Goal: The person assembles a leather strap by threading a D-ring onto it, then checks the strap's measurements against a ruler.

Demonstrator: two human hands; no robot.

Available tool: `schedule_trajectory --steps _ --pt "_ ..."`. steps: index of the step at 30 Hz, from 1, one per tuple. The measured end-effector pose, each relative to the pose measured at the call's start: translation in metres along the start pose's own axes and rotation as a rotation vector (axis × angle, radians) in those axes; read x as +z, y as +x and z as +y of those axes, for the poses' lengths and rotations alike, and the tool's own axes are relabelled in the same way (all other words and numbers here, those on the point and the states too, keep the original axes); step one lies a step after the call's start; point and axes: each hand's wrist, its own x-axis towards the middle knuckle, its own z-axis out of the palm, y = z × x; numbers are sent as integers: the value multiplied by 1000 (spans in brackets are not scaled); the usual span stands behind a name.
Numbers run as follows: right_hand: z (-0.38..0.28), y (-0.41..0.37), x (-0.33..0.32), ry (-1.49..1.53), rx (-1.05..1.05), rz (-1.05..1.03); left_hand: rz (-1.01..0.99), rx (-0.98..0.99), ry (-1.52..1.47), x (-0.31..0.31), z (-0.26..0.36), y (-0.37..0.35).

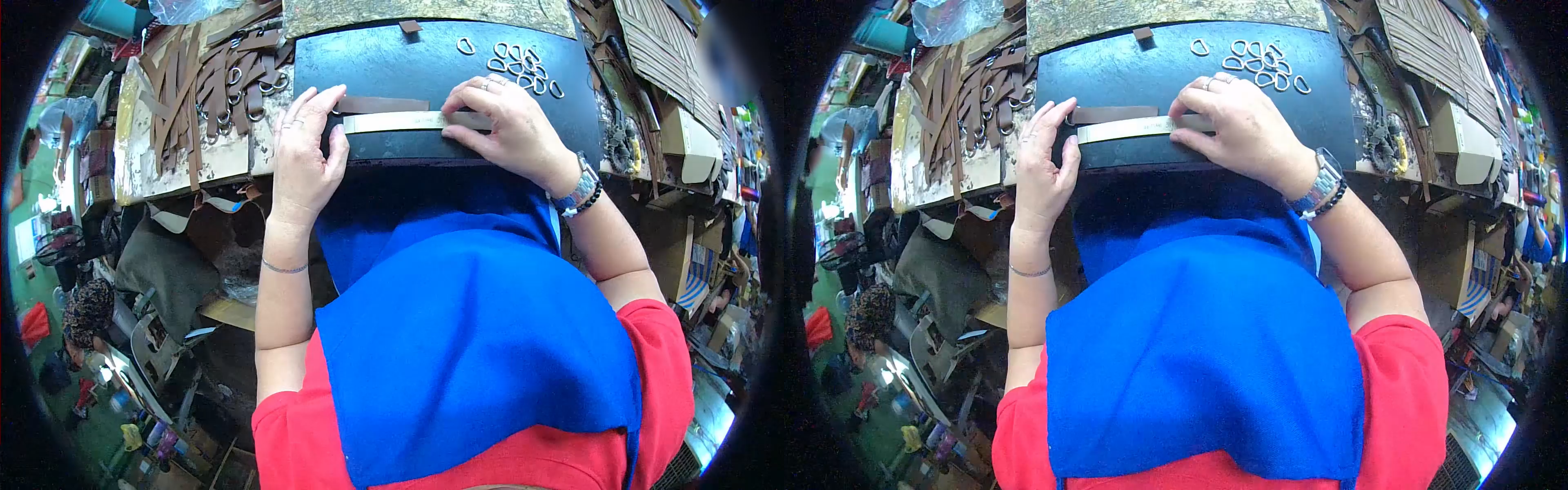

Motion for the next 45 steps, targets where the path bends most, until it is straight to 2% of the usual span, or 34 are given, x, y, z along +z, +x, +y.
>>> schedule_trajectory --steps 7,17,28,31,35,39,43,45 --pt "6 -1 0 10 -54 14 89 -45 -55 9 2 -13" --pt "3 -6 -4 -47 -111 -20 84 -31 -76 7 4 -23" --pt "5 -7 -7 90 -4 -63 90 -74 -116 13 0 -27" --pt "4 -5 -11 134 9 -103 114 32 100 9 8 -24" --pt "2 -2 -20 188 18 -165 67 57 118 5 16 -24" --pt "4 0 -24 336 118 -172 90 48 46 4 18 -20" --pt "15 0 -27 424 268 -204 121 -144 -449 1 22 -13" --pt "20 1 -30 484 342 -242 81 -302 -536 -3 24 -16"
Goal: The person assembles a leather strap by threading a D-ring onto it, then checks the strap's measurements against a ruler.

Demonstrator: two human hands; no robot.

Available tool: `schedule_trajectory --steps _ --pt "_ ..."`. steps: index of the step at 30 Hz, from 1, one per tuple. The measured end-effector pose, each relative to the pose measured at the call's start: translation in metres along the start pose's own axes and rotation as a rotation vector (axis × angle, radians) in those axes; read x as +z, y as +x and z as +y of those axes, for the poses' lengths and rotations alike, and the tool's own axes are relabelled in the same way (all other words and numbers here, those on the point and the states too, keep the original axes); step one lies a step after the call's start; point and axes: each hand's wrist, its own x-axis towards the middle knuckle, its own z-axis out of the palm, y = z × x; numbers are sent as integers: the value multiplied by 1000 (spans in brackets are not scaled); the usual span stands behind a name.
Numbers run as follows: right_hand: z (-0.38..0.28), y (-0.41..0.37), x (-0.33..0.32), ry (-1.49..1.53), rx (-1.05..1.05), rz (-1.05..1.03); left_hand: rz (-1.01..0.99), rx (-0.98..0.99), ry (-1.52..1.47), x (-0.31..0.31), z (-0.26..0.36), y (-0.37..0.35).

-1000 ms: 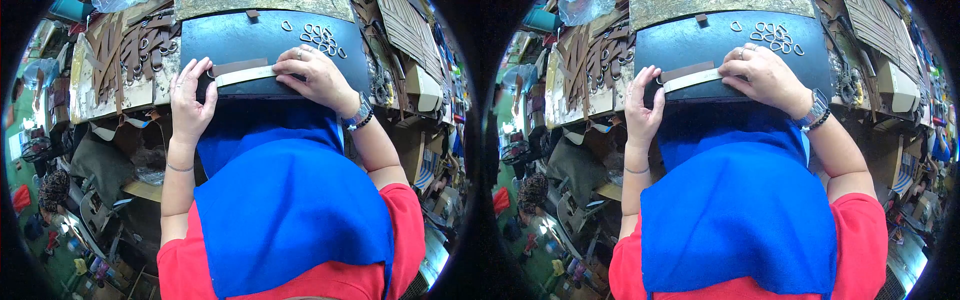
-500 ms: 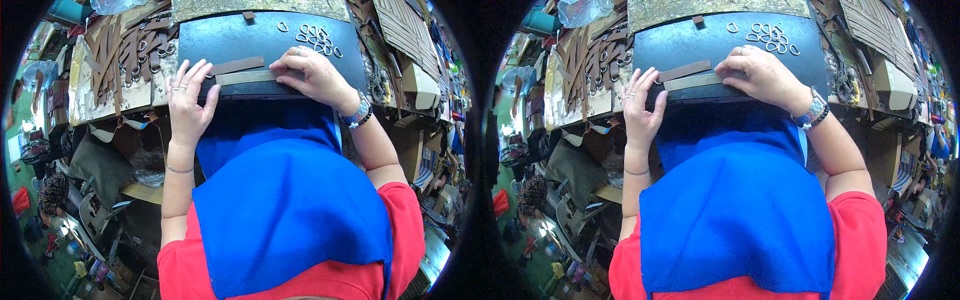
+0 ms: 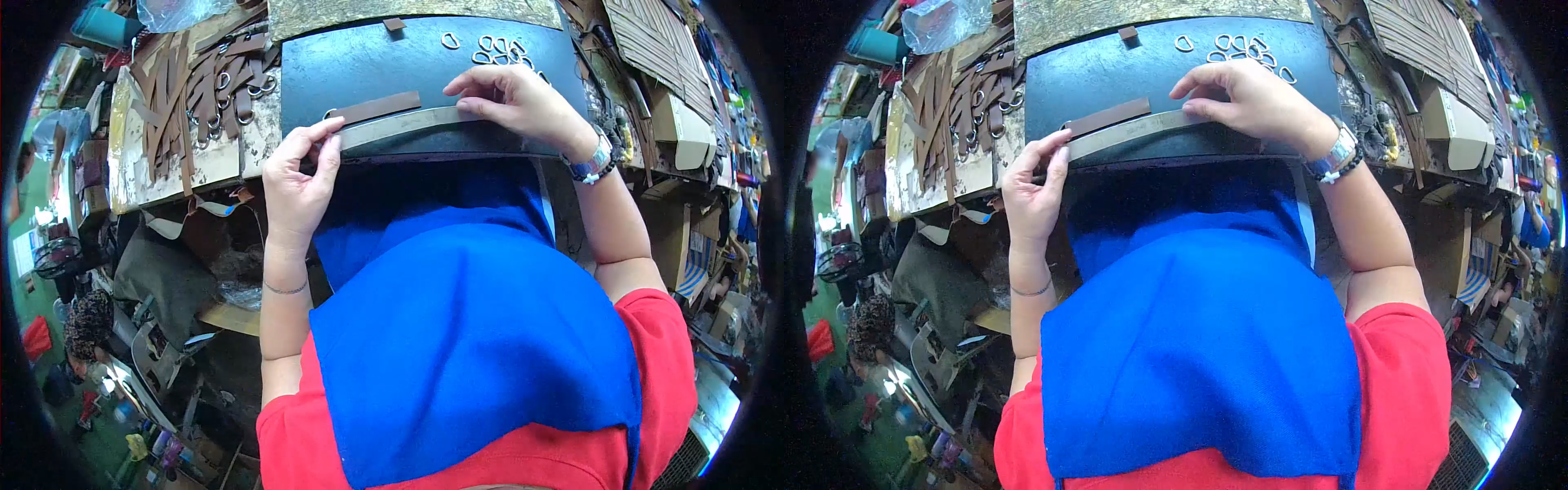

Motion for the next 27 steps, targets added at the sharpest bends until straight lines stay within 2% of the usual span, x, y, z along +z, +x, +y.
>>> schedule_trajectory --steps 1,3,5,8,10,12,14,18,19,22,23,24,26,27 --pt "-1 1 -4 -19 20 -29 -13 -32 -37 -3 -1 -1" --pt "2 1 -4 203 26 -25 -38 -93 -111 -7 -2 -1" --pt "2 1 -12 386 45 -52 27 -156 -267 -8 0 -1" --pt "-3 -2 -10 1072 -13 40 128 -202 -481 -7 0 0" --pt "-2 4 6 1187 -100 58 163 -197 -579 -4 0 -1" --pt "-21 6 23 1064 -25 100 202 -252 -616 9 5 -5" --pt "-21 11 38 950 26 94 136 -258 -590 23 11 -10" --pt "-29 20 50 840 -45 202 -183 -288 -544 36 20 -24" --pt "-30 21 50 831 -51 212 -146 -235 -567 38 21 -25" --pt "-40 15 31 685 -23 -134 -45 -139 -689 33 22 -11" --pt "-47 12 29 611 103 -194 -1 -193 -843 28 23 -6" --pt "-52 11 27 546 99 -215 45 -245 -997 23 22 -2" --pt "-37 15 37 418 -51 -114 76 -250 -908 13 16 4" --pt "-35 15 36 394 -54 -100 87 -251 -867 11 13 5"
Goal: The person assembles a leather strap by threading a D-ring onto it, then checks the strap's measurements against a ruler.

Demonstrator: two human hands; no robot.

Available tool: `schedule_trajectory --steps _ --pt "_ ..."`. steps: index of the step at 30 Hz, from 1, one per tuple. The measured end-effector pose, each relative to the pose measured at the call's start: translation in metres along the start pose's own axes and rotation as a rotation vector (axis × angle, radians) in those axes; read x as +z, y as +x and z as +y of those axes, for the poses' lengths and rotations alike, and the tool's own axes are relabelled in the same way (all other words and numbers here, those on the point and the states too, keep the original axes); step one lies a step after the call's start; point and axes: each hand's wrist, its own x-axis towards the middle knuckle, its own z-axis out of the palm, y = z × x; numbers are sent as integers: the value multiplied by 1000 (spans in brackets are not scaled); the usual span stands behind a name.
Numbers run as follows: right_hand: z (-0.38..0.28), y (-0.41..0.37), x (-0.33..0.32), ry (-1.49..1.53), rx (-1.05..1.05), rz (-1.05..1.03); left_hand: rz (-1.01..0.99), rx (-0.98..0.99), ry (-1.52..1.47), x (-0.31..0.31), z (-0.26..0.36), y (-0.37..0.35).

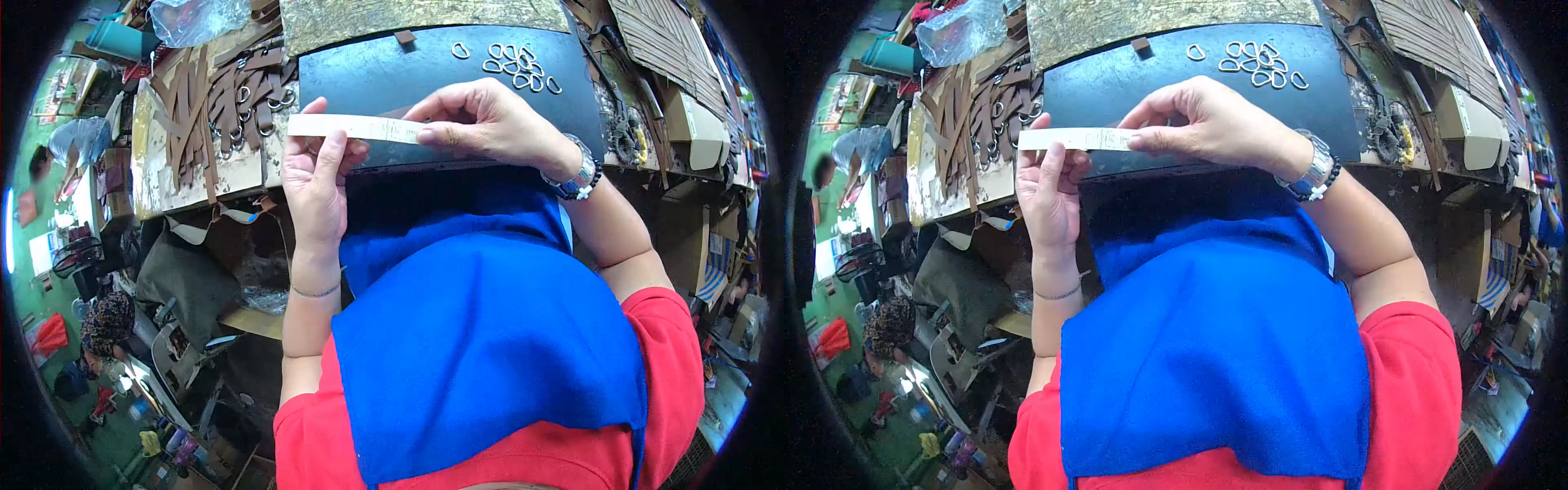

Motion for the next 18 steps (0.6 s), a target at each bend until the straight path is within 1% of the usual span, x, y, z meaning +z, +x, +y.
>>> schedule_trajectory --steps 3,5,6,9,12,18 --pt "5 -1 -8 -35 -2 37 76 30 57 -5 -3 1" --pt "12 -2 -15 0 10 49 85 52 52 -5 -1 1" --pt "15 -2 -19 -28 -1 67 88 66 50 -5 0 1" --pt "22 -2 -31 26 57 95 92 71 78 -13 0 2" --pt "23 -2 -36 -6 66 147 110 47 94 -19 0 5" --pt "28 1 -40 -15 86 164 114 39 163 -22 -1 7"
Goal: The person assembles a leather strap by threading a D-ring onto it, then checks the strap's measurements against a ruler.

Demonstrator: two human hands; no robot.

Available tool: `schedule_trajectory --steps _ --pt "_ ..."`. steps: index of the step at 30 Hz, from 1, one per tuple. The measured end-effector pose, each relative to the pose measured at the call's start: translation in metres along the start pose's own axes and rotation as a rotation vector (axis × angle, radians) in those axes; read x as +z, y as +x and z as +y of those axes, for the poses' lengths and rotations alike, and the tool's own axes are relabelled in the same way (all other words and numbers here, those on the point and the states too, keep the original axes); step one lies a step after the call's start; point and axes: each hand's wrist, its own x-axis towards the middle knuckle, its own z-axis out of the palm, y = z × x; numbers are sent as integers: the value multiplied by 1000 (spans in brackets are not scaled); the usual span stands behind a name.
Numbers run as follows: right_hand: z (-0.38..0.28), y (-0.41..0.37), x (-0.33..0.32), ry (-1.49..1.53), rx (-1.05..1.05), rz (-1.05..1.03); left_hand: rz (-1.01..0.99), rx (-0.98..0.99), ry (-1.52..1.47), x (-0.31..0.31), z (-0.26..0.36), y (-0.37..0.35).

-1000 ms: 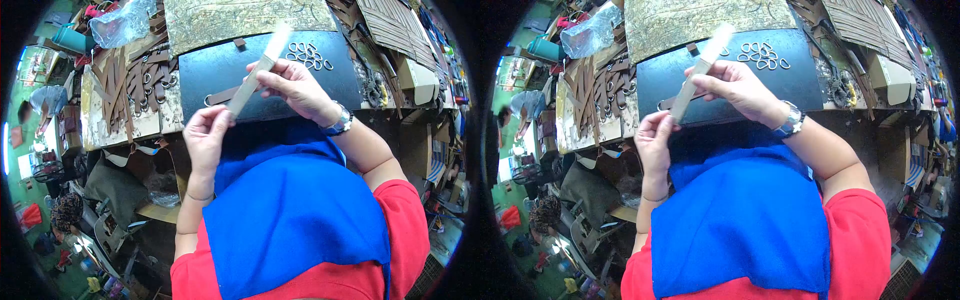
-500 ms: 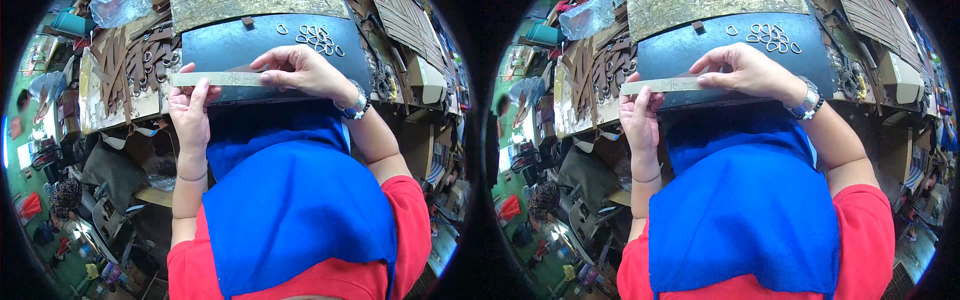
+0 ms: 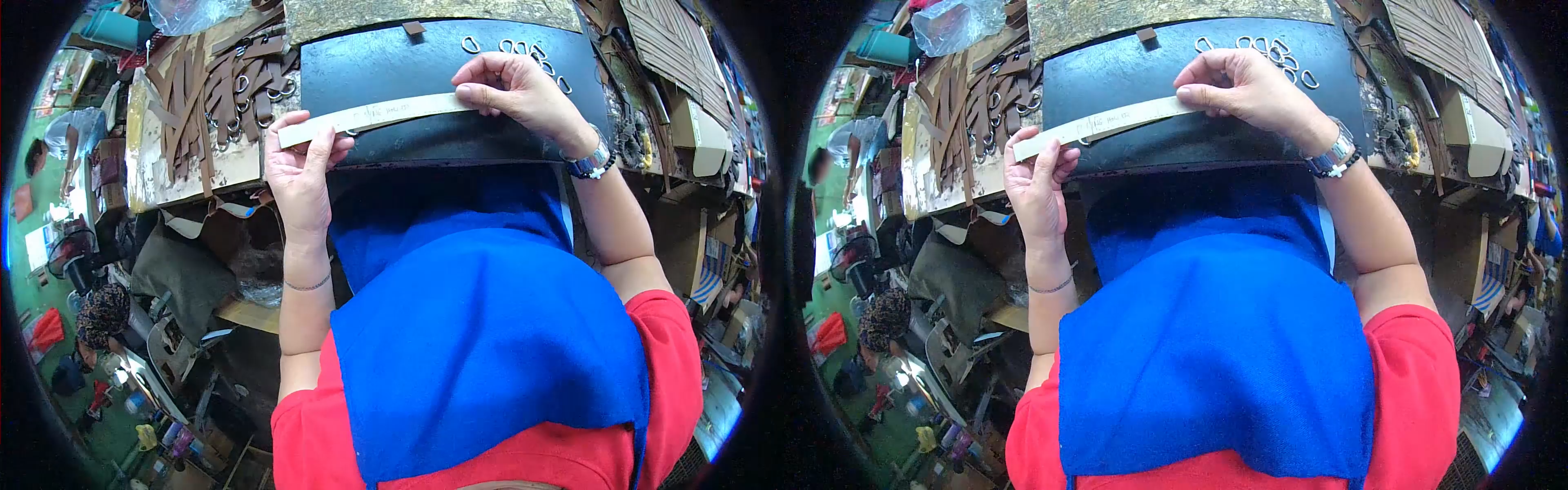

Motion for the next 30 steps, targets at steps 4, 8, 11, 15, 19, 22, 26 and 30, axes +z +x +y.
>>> schedule_trajectory --steps 4,8,11,15,19,22,26,30 --pt "6 3 0 2 -36 15 7 12 30 -4 1 2" --pt "6 3 4 -53 -83 57 34 69 98 -6 1 4" --pt "5 9 7 -209 -125 103 51 179 275 -9 -1 10" --pt "-7 18 13 -487 -109 161 68 316 795 -20 -2 28" --pt "4 30 13 -511 -212 187 36 473 1172 -30 -5 38" --pt "9 31 12 -542 -234 195 106 575 1159 -30 -12 38" --pt "14 32 14 -544 -265 213 -101 665 1184 -14 2 23" --pt "14 29 15 -431 -213 206 -203 671 1171 -6 -1 18"
